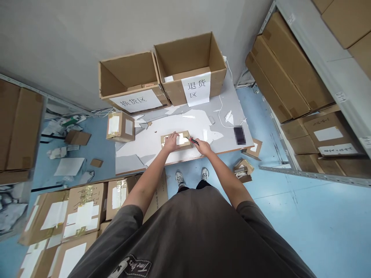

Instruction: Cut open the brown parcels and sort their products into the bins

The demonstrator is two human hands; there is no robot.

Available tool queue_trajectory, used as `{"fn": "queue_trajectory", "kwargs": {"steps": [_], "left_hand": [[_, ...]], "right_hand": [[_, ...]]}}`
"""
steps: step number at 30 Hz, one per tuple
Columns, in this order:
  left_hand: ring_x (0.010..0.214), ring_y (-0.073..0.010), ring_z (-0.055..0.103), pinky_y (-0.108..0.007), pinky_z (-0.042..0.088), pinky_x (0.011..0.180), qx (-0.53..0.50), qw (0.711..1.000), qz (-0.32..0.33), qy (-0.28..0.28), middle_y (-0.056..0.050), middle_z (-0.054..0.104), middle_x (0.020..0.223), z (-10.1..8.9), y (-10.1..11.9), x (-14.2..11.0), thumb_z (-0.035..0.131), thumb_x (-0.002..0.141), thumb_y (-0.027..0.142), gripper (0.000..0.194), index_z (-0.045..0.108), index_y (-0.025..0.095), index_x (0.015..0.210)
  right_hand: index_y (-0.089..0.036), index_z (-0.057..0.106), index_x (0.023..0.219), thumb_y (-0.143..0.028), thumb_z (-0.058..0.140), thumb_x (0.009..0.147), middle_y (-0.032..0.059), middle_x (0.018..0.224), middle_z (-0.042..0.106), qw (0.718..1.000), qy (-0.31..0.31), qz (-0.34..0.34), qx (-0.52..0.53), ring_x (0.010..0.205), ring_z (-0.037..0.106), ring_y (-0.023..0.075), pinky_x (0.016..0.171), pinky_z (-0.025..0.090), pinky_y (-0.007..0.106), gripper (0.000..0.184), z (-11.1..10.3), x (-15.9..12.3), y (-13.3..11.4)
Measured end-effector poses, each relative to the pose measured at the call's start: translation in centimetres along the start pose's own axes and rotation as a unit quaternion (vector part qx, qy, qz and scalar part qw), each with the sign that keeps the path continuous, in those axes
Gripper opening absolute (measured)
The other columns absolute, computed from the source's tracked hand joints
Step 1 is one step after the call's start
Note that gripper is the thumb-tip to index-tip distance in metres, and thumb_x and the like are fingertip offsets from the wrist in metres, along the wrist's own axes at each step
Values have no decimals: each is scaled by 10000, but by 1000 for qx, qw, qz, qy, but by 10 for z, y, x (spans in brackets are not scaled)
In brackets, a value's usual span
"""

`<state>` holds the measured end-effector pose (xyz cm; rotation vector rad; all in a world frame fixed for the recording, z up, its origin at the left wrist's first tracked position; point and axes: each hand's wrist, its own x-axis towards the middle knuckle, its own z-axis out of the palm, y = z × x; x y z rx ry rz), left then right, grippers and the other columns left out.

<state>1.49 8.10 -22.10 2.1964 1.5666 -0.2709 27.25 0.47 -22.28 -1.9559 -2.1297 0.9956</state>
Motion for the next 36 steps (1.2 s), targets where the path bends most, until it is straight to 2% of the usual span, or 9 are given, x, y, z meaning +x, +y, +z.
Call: {"fn": "queue_trajectory", "kwargs": {"steps": [4, 10, 16, 20, 26, 32, 36], "left_hand": [[1572, -356, 400, -510, 390, 1234, 7, 1000, 10, -5, -149, 474, 1691, -2, 0, 5, 928, 772, 319, 898, 461, 280, 1538], [1506, -359, 458, -480, 404, 1200, -1, 1000, 23, 7, -143, 533, 1616, -2, -1, 9, 967, 750, 355, 934, 463, 277, 1533], [1463, -353, 474, -472, 412, 1160, -6, 999, 37, 16, -120, 574, 1537, -3, 0, 7, 954, 754, 336, 790, 536, 291, 1423], [1434, -360, 482, -488, 402, 1148, 0, 999, 43, 12, -121, 577, 1504, -5, 2, 5, 934, 762, 311, 683, 580, 296, 1347], [1446, -365, 454, -495, 379, 1154, 19, 999, 49, 4, -141, 535, 1529, -4, 3, 4, 912, 786, 325, 600, 611, 287, 1304], [1484, -367, 421, -508, 367, 1166, 27, 999, 37, -11, -130, 493, 1593, -1, 3, 5, 902, 801, 360, 612, 601, 305, 1331], [1467, -367, 434, -506, 361, 1170, 35, 999, 39, -14, -155, 505, 1563, 0, 6, 6, 909, 806, 375, 630, 602, 286, 1349]], "right_hand": [[-253, 603, 1465, -327, 407, 1145, 104, 1308, 779, 994, -40, -13, -101, 1117, 733, 281, 921, 519, 351, 382, -15, 13, -16], [-262, 602, 1490, -323, 401, 1152, 134, 1329, 750, 976, -67, -35, -206, 1131, 734, 287, 929, 517, 363, 398, -34, 25, -28], [-265, 593, 1507, -293, 402, 1148, 142, 1332, 734, 963, -86, -43, -252, 1143, 727, 298, 928, 508, 371, 408, -47, 29, -33], [-258, 591, 1506, -272, 385, 1148, 160, 1332, 717, 957, -90, -42, -273, 1144, 727, 301, 932, 509, 374, 414, -50, 29, -30], [-233, 518, 1575, -114, 389, 1086, 192, 1331, 698, 948, -95, -44, -300, 1137, 736, 313, 901, 526, 374, 520, -42, 27, -25], [-209, 503, 1590, -106, 380, 1080, 221, 1319, 704, 946, -100, -31, -307, 1139, 746, 334, 904, 541, 397, 534, -42, 21, -22], [-195, 507, 1590, -97, 368, 1070, 235, 1310, 712, 946, -101, -16, -307, 1130, 754, 336, 900, 545, 399, 547, -49, 18, -19]]}}
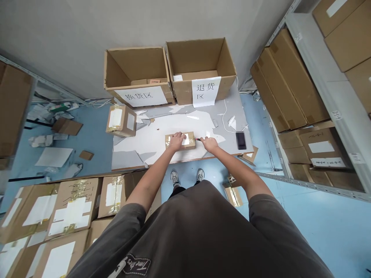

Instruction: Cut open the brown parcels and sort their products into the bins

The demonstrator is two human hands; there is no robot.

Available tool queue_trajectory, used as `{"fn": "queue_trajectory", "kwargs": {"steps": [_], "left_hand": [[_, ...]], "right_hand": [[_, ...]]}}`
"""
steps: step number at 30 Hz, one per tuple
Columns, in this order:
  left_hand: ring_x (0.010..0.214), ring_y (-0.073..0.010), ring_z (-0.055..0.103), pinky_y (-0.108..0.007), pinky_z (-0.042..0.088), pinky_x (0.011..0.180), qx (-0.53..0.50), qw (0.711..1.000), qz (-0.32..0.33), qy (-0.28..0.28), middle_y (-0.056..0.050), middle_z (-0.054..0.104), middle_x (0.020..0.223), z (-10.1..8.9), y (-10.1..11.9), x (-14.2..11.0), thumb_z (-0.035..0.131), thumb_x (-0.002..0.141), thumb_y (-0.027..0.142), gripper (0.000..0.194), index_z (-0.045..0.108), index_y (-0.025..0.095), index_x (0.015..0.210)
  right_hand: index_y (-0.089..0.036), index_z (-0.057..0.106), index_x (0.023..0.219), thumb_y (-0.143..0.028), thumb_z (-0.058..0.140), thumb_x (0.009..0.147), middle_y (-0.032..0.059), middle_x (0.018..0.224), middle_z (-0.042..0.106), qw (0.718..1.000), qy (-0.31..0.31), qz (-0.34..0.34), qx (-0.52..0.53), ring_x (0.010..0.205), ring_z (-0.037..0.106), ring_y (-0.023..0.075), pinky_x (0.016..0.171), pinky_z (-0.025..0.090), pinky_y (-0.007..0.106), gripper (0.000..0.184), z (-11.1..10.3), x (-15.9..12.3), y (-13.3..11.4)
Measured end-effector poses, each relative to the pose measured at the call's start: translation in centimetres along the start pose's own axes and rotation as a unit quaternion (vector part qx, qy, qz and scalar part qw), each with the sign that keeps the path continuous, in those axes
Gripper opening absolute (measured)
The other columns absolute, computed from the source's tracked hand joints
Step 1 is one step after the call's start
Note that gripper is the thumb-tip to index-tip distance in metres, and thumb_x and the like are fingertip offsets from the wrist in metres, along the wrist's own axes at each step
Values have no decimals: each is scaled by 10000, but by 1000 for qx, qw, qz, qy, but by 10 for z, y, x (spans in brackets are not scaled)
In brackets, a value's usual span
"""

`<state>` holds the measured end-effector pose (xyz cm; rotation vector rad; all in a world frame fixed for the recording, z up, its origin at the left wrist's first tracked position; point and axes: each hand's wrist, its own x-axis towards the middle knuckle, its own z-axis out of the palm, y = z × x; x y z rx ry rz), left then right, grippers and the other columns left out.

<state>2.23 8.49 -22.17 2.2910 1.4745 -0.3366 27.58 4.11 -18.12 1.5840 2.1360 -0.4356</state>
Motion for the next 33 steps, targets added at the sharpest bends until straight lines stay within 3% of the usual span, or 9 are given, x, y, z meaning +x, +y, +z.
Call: {"fn": "queue_trajectory", "kwargs": {"steps": [13, 16, 19, 24, 28, 33], "left_hand": [[1527, -384, 384, -583, 347, 1200, 24, 1000, 10, -3, -194, 406, 1685, 6, 8, -7, 872, 854, 333, 639, 587, 287, 1423], [1517, -367, 404, -580, 364, 1198, 13, 1000, 1, -9, -174, 445, 1653, 3, -1, -8, 866, 847, 314, 648, 575, 310, 1426], [1527, -359, 403, -565, 377, 1205, -1, 1000, 8, -11, -158, 446, 1654, 0, -8, -8, 852, 852, 293, 691, 550, 329, 1472], [1598, -395, 336, -596, 375, 1219, 3, 1000, 10, -12, -176, 314, 1779, 4, 1, -8, 809, 881, 267, 755, 500, 339, 1566], [1632, -415, 296, -626, 274, 1289, 23, 1000, 0, 1, -191, 318, 1788, 13, 18, -12, 776, 902, 309, 698, 523, 289, 1553], [1663, -411, 262, -631, 242, 1316, 17, 1000, -7, -15, -213, 378, 1759, 16, 26, -12, 701, 889, 250, 752, 469, 242, 1604]], "right_hand": [[-160, 628, 1487, -166, 435, 1071, 257, 1258, 762, 999, -38, 18, 14, 1229, 731, 345, 990, 523, 412, 459, -12, -6, 4], [-139, 688, 1409, -208, 478, 1070, 263, 1239, 772, 997, -64, 39, 16, 1226, 735, 350, 999, 521, 415, 405, -4, -20, 28], [-181, 627, 1476, -274, 454, 1101, 227, 1258, 778, 995, -64, 62, 40, 1197, 743, 330, 996, 516, 409, 423, 12, -34, 50], [-211, 557, 1519, -358, 420, 1133, 168, 1255, 792, 983, -1, 88, 161, 1121, 753, 312, 931, 521, 363, 435, 39, -33, 39], [-193, 607, 1434, -356, 443, 1098, 128, 1137, 807, 942, 82, 87, 314, 1019, 759, 301, 878, 536, 343, 408, 55, -19, 16], [-226, 636, 1274, -382, 474, 1044, 6, 838, 732, 844, 97, 106, 518, 649, 684, 207, 724, 556, 300, 322, 75, -8, 0]]}}
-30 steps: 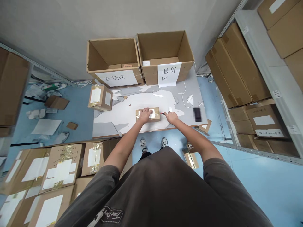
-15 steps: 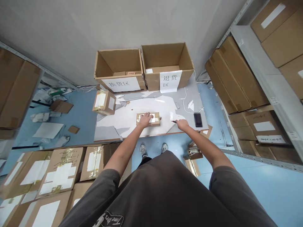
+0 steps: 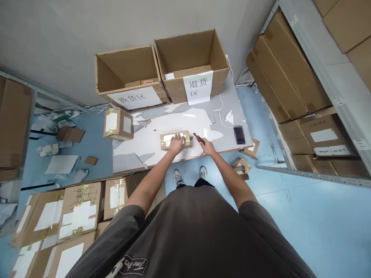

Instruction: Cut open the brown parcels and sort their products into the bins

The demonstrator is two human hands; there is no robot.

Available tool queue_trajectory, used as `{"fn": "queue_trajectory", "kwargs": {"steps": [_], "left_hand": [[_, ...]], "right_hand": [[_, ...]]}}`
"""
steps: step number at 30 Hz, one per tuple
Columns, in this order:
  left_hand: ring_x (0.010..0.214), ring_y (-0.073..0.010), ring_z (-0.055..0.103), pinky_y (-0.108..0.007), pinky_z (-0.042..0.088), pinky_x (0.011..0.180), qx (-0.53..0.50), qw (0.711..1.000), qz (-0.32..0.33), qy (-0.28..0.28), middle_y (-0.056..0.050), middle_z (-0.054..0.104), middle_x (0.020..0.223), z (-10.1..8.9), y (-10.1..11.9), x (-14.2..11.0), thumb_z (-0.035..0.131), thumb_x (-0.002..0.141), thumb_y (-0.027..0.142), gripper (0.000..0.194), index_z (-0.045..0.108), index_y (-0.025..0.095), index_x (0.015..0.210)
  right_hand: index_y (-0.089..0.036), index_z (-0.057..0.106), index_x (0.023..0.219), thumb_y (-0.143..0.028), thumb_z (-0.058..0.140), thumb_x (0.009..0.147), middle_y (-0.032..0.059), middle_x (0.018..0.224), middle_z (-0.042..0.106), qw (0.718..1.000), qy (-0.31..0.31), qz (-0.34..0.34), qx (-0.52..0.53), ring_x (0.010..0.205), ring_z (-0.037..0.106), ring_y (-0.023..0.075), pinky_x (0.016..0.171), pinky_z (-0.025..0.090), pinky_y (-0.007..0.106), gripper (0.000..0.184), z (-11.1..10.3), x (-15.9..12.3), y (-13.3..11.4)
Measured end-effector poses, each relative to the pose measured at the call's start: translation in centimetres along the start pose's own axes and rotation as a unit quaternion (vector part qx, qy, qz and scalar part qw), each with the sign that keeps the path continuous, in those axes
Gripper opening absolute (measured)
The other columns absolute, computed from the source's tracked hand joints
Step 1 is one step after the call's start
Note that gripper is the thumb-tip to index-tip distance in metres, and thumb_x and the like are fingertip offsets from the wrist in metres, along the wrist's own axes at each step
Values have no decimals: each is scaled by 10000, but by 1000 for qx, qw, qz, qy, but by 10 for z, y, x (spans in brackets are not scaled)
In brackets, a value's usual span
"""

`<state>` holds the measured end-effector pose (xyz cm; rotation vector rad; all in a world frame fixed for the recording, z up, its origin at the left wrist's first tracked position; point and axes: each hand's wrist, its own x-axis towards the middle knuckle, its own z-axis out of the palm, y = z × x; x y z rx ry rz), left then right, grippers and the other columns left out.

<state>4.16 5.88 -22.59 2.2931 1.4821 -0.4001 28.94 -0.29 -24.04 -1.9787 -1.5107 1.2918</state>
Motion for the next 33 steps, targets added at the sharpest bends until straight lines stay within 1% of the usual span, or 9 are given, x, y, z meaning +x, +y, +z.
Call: {"fn": "queue_trajectory", "kwargs": {"steps": [2, 4, 8, 12, 17, 21, 25, 30, 33], "left_hand": [[1658, -409, 270, -611, 284, 1304, -2, 1000, -2, -5, -214, 378, 1757, -2, 0, 2, 707, 881, 245, 741, 488, 225, 1589], [1642, -402, 287, -588, 345, 1270, -2, 1000, -7, -6, -213, 386, 1748, -3, 1, 5, 707, 888, 250, 715, 510, 217, 1574], [1579, -398, 340, -546, 449, 1178, 0, 999, -33, -1, -199, 404, 1725, -5, 5, 8, 724, 899, 278, 635, 589, 222, 1516], [1526, -416, 372, -547, 495, 1121, 5, 999, -36, -5, -171, 339, 1768, -7, 9, 10, 743, 880, 297, 584, 658, 233, 1454], [1491, -467, 373, -605, 455, 1128, 30, 999, -42, -19, -200, 329, 1763, -14, 12, 16, 812, 837, 379, 711, 616, 234, 1504], [1483, -474, 374, -603, 419, 1138, 32, 998, -49, -26, -213, 425, 1676, -19, 14, 20, 842, 812, 390, 762, 580, 242, 1512], [1446, -466, 407, -588, 423, 1116, 33, 999, -36, -19, -206, 500, 1596, -20, 12, 17, 799, 824, 371, 715, 580, 243, 1493], [1418, -429, 424, -560, 420, 1110, 28, 999, -21, 8, -179, 493, 1600, -18, 10, 6, 758, 858, 349, 594, 617, 262, 1429], [1421, -428, 415, -566, 421, 1112, 20, 999, -21, 15, -173, 490, 1599, -17, 10, 3, 718, 879, 327, 540, 635, 266, 1409]], "right_hand": [[-243, 625, 1221, -390, 485, 1025, -36, 763, 674, 998, 0, 11, 66, 555, 626, 172, 659, 546, 278, 282, 9, 0, 2], [-253, 612, 1179, -401, 497, 1009, -61, 722, 631, 994, 0, 13, 111, 514, 591, 152, 608, 529, 259, 252, 16, 0, 3], [-260, 592, 1119, -423, 535, 979, -81, 684, 592, 986, 5, 19, 165, 486, 563, 137, 546, 496, 239, 223, 25, -2, 3], [-263, 581, 1108, -441, 557, 962, -91, 659, 578, 980, 14, 32, 195, 464, 550, 131, 491, 464, 224, 231, 33, -3, 3], [-266, 579, 1111, -423, 555, 968, -95, 643, 578, 975, 6, 34, 221, 441, 540, 125, 446, 436, 210, 214, 41, -6, 4], [-265, 573, 1105, -415, 568, 971, -100, 625, 573, 969, -13, 48, 240, 424, 533, 121, 418, 405, 199, 201, 42, -7, 4], [-270, 564, 1103, -463, 618, 966, -106, 617, 569, 963, -29, 54, 262, 420, 533, 117, 409, 395, 191, 242, 39, -7, 5], [-269, 555, 1051, -466, 633, 960, -104, 611, 566, 957, -35, 54, 282, 418, 532, 113, 408, 403, 192, 230, 40, -8, 3], [-269, 558, 1061, -460, 634, 959, -110, 603, 565, 956, -47, 54, 285, 409, 519, 110, 411, 418, 195, 229, 43, -8, 2]]}}
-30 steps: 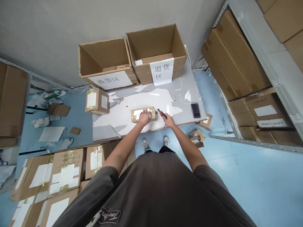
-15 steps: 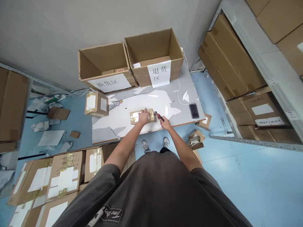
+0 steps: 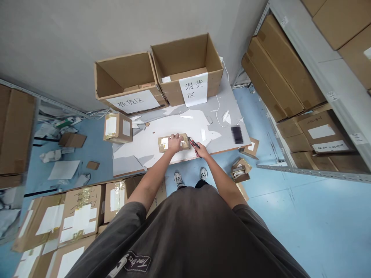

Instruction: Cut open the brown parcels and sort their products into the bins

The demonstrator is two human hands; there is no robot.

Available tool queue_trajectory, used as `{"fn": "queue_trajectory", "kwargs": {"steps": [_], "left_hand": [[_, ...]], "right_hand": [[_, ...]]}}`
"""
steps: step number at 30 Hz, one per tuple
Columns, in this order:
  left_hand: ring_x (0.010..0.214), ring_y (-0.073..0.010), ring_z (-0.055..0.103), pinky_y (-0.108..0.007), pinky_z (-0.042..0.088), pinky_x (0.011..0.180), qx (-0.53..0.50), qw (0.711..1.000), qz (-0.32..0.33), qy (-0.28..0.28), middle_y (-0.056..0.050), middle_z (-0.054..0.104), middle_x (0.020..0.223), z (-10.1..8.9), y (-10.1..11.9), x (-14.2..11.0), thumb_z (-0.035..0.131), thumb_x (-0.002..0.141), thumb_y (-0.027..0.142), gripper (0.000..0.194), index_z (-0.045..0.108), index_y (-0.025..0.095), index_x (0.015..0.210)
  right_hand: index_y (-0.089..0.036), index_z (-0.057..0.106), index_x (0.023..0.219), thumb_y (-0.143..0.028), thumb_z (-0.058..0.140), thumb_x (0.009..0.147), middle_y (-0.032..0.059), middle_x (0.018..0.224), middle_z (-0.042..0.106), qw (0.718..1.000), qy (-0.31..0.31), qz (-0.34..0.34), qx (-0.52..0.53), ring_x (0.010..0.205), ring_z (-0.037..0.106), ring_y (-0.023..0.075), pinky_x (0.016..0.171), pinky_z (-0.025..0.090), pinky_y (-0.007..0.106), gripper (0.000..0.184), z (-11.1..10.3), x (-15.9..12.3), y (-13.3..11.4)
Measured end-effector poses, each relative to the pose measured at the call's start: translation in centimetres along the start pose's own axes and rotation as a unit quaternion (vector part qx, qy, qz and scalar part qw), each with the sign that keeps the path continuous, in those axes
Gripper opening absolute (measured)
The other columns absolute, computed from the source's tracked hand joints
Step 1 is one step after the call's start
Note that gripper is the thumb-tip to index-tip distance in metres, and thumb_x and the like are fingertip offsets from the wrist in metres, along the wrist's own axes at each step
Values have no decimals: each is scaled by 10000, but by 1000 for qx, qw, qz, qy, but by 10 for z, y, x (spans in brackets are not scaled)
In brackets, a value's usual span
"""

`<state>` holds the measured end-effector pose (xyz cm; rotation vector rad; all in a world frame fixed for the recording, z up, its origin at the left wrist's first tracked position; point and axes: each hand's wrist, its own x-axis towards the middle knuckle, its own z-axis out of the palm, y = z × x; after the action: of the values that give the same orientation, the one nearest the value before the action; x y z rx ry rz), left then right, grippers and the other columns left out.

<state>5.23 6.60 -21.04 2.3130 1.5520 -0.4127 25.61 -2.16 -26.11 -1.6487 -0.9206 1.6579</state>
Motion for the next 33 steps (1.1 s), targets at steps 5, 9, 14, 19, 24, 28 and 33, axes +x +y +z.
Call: {"fn": "queue_trajectory", "kwargs": {"steps": [5, 9, 14, 19, 24, 28, 33], "left_hand": [[1417, -408, 413, -551, 459, 1090, 6, 1000, 2, -3, -139, 445, 1665, -1, -4, 0, 730, 881, 320, 561, 621, 305, 1431], [1422, -401, 417, -551, 474, 1081, 10, 1000, -2, -10, -129, 416, 1688, -2, -4, 0, 753, 888, 327, 585, 596, 331, 1452], [1412, -402, 441, -569, 486, 1086, 8, 1000, -3, -14, -166, 439, 1653, -3, 0, -2, 730, 908, 286, 524, 620, 285, 1421], [1450, -410, 419, -581, 495, 1106, -9, 1000, -6, -14, -160, 406, 1691, -1, 1, -2, 727, 915, 302, 548, 613, 303, 1451], [1544, -455, 326, -649, 412, 1190, -15, 999, -33, -40, -189, 276, 1788, 1, 10, 3, 848, 848, 530, 758, 565, 284, 1508], [1573, -445, 326, -642, 400, 1214, -17, 998, -37, -40, -185, 241, 1814, 2, 13, 5, 842, 885, 463, 700, 566, 290, 1505], [1563, -415, 357, -602, 435, 1209, -7, 998, -46, -39, -165, 280, 1803, 1, 13, 3, 843, 899, 468, 659, 584, 307, 1484]], "right_hand": [[-265, 563, 1084, -482, 650, 954, -110, 591, 574, 1000, -12, 12, -1, 411, 532, 120, 405, 419, 196, 267, 2, 1, 1], [-265, 560, 1081, -518, 672, 953, -106, 593, 584, 999, -22, 22, 10, 409, 543, 122, 406, 424, 198, 304, 3, 2, 2], [-266, 554, 1038, -545, 694, 940, -102, 588, 588, 998, -33, 23, 47, 398, 535, 121, 400, 426, 203, 327, 7, 4, 5], [-267, 560, 1040, -577, 717, 929, -104, 583, 590, 997, -40, 31, 58, 399, 546, 120, 418, 459, 207, 364, 9, 4, 8], [-260, 562, 1017, -594, 681, 969, -90, 592, 609, 998, -32, 32, 45, 427, 583, 127, 437, 483, 208, 357, 7, 6, 12], [-256, 573, 1028, -610, 666, 984, -84, 580, 614, 998, -37, 24, 36, 433, 598, 136, 436, 472, 207, 369, 3, 10, 17], [-248, 598, 1085, -604, 632, 1001, -83, 551, 600, 999, -44, 16, 4, 432, 594, 143, 411, 412, 196, 367, -6, 18, 19]]}}
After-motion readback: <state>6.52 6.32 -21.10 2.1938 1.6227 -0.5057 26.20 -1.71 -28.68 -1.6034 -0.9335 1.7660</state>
